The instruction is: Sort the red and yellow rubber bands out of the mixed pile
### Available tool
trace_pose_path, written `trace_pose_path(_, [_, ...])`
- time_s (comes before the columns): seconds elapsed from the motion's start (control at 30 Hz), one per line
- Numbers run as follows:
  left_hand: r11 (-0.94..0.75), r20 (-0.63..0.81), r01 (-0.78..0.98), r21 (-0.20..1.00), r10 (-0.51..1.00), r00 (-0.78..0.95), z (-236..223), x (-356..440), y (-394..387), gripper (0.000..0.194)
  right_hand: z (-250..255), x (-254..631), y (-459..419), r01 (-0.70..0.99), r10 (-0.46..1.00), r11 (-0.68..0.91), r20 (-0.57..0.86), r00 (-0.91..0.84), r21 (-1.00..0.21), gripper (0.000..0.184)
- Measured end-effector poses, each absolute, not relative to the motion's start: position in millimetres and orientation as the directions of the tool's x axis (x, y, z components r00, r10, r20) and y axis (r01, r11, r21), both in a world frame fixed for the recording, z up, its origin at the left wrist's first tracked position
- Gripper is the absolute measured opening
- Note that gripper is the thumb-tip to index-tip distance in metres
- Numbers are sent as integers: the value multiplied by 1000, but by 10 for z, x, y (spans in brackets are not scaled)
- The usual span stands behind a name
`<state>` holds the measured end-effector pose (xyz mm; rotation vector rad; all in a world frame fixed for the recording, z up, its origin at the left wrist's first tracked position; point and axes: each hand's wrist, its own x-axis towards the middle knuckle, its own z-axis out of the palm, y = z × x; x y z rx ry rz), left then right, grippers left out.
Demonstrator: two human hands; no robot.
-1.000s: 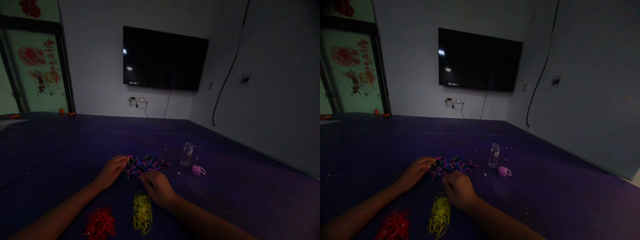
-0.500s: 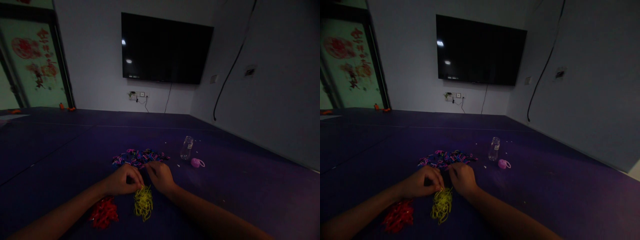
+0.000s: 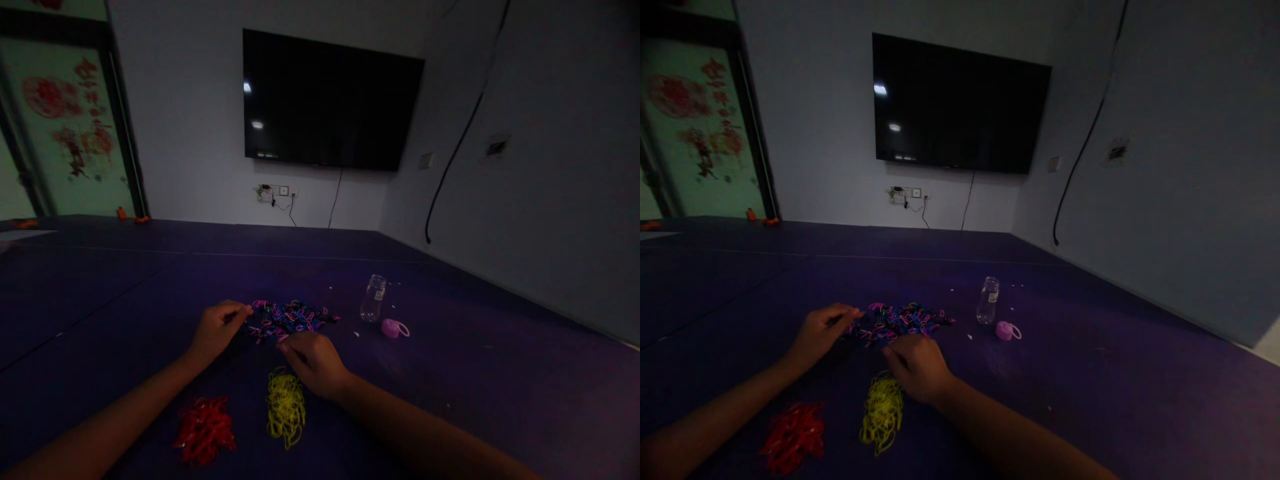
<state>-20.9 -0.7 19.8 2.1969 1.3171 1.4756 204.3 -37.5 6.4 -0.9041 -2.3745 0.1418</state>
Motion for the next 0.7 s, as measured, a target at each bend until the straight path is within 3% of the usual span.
trace_pose_path(0.07, [-596,701,665,451,698,150,126,-312,94,33,86,2038,-394,512,571,818,481,-666,-262,33])
trace_pose_path(0.17, [-579,709,726,370,682,183,54,-380,179,28,105,2036,-412,422,473,880,463,-750,-216,29])
trace_pose_path(0.43, [-731,661,657,187,588,466,45,-271,108,20,103,2034,-459,239,270,963,453,-850,-126,35])
trace_pose_path(0.7, [-794,591,597,116,538,601,45,-257,65,14,82,2046,-470,299,313,948,458,-832,-105,38])
